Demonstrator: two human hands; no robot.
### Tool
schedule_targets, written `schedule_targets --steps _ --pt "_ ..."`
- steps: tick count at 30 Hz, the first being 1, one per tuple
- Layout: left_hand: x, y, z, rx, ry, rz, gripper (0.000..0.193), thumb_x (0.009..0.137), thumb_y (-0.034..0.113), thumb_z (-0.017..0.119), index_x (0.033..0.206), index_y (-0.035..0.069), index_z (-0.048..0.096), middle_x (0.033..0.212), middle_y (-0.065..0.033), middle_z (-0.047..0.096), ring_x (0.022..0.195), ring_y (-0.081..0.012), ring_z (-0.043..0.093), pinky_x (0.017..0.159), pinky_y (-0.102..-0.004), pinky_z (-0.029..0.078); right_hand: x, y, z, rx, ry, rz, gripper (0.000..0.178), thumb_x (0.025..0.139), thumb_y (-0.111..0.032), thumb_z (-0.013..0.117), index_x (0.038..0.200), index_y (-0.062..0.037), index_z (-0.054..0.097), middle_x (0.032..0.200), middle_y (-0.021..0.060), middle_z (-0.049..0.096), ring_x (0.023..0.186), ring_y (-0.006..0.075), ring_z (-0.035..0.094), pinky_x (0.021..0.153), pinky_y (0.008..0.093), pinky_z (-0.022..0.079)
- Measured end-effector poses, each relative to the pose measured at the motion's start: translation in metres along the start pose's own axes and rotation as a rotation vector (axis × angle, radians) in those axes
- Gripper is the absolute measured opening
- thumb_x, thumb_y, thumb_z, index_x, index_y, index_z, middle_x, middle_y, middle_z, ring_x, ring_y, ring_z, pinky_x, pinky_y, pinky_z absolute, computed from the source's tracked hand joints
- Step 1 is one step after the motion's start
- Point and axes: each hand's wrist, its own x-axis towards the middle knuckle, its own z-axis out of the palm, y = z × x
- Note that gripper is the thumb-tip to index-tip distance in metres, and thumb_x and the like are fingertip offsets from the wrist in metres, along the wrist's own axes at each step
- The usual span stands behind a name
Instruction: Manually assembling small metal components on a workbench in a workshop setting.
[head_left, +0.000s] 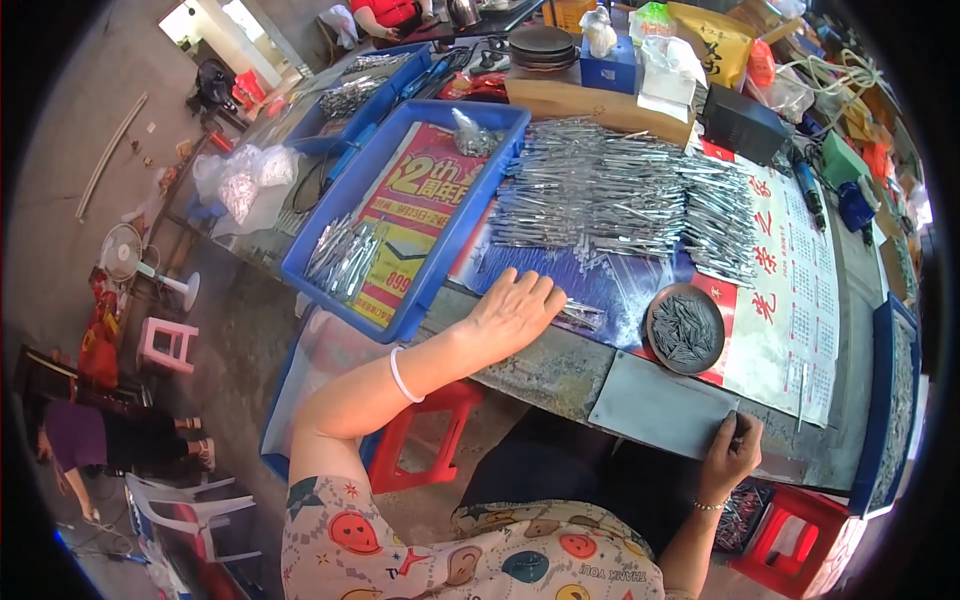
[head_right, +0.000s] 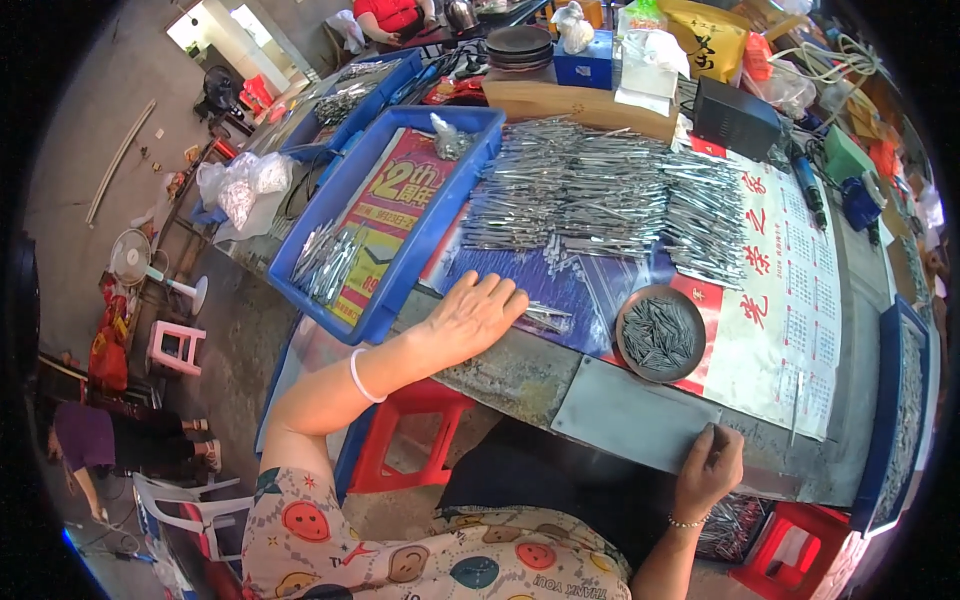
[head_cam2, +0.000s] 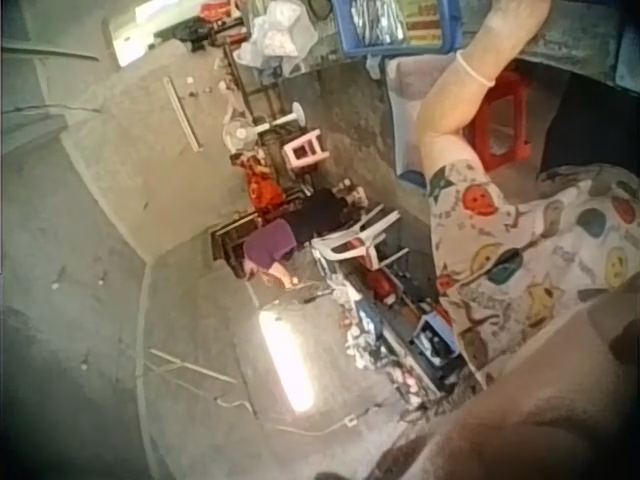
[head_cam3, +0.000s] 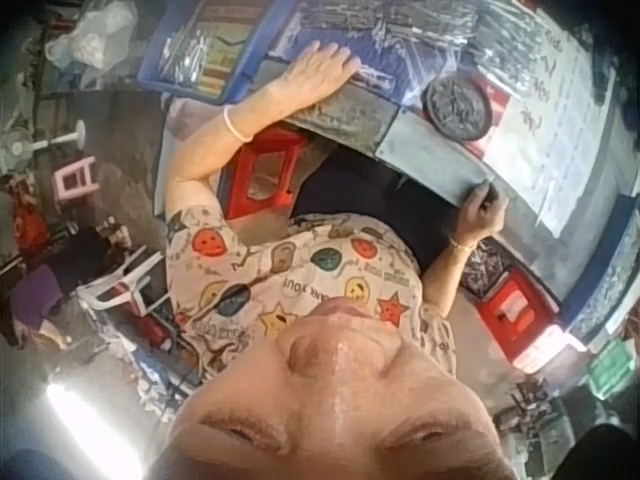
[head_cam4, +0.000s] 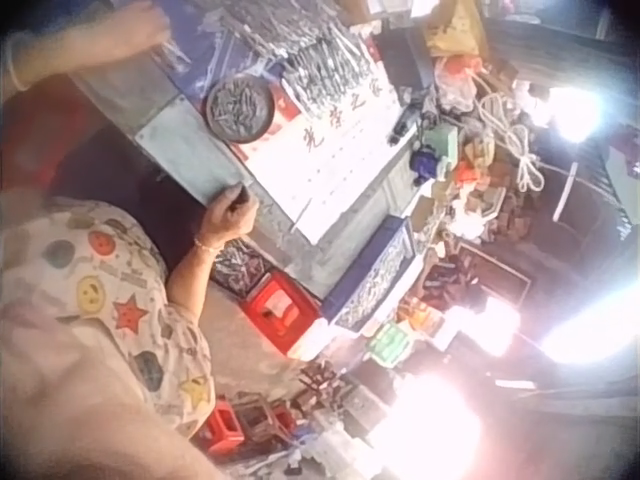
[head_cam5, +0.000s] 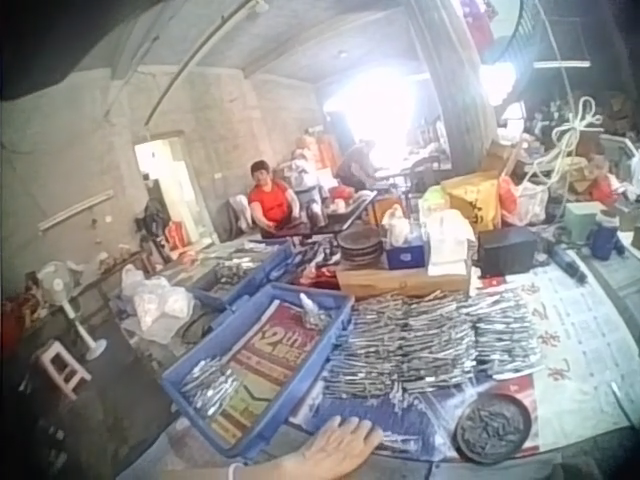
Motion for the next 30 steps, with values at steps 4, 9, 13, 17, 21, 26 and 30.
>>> schedule_targets --steps 4,9,13,17,21,26,30 --pt "-0.002 -0.004 0.003 -0.075 0.019 -0.023 0.025 0.078 0.01 0.054 0.103 0.006 0.054 0.087 -0.0066 0.05 0.081 -0.0207 0.052 0.072 -0.0342 0.04 -0.001 -0.001 0.001 -0.007 0.008 -0.008 0.008 0.088 -0.008 0.059 0.087 -0.0006 0.056 0.07 0.0083 0.053 0.058 0.0154 0.047 0.055 0.0274 0.041" --pt "-0.014 -0.002 0.003 -0.13 0.025 -0.076 0.035 0.079 0.008 0.053 0.113 0.002 0.053 0.096 -0.0101 0.053 0.09 -0.0237 0.055 0.077 -0.0365 0.042 -0.002 -0.001 0.002 0.009 0.003 0.008 0.008 0.089 -0.008 0.059 0.089 -0.0007 0.056 0.072 0.0064 0.054 0.061 0.0121 0.047 0.054 0.0258 0.041" --pt "-0.02 0.002 -0.009 -0.171 -0.055 -0.082 0.04 0.079 0.008 0.053 0.117 -0.002 0.051 0.103 -0.0128 0.054 0.097 -0.0252 0.055 0.081 -0.0372 0.043 -0.004 0.008 0.001 -0.008 0.004 0.029 0.008 0.09 -0.007 0.059 0.091 0.0003 0.056 0.073 0.0066 0.057 0.064 0.0115 0.049 0.057 0.0248 0.044" --pt "-0.033 -0.001 -0.022 -0.249 -0.011 -0.093 0.035 0.08 0.009 0.055 0.113 -0.002 0.053 0.111 -0.0154 0.056 0.104 -0.0283 0.055 0.089 -0.0402 0.043 -0.005 0.011 0.001 0.014 -0.011 0.03 0.012 0.092 -0.01 0.057 0.094 0.0018 0.056 0.077 0.0058 0.057 0.069 0.0111 0.048 0.061 0.0242 0.043" --pt "-0.044 -0.028 -0.042 -0.285 0.21 -0.139 0.022 0.077 0.007 0.057 0.098 0.001 0.058 0.096 -0.0127 0.056 0.09 -0.027 0.058 0.077 -0.0378 0.046 -0.003 0.007 0.003 -0.021 -0.016 0.021 0.012 0.092 -0.009 0.057 0.094 0.002 0.056 0.078 0.0061 0.057 0.07 0.0114 0.049 0.064 0.0244 0.044" --pt "-0.082 -0.106 -0.059 -0.302 0.192 -0.511 0.014 0.082 0.009 0.058 0.095 0.003 0.06 0.096 -0.0145 0.06 0.085 -0.0316 0.06 0.075 -0.04 0.049 -0.003 0.011 0.002 -0.048 -0.026 0.031 0.011 0.092 -0.008 0.057 0.095 0.0021 0.056 0.079 0.0062 0.057 0.071 0.0117 0.049 0.066 0.0251 0.044" --pt "-0.115 -0.174 -0.045 -0.415 0.076 -0.788 0.019 0.082 0.008 0.059 0.1 0.002 0.061 0.097 -0.0156 0.062 0.088 -0.0321 0.06 0.075 -0.0366 0.049 -0.003 0.016 0.002 -0.034 -0.02 0.019 0.011 0.092 -0.008 0.057 0.095 0.0022 0.056 0.079 0.006 0.057 0.071 0.0119 0.049 0.066 0.0251 0.044"
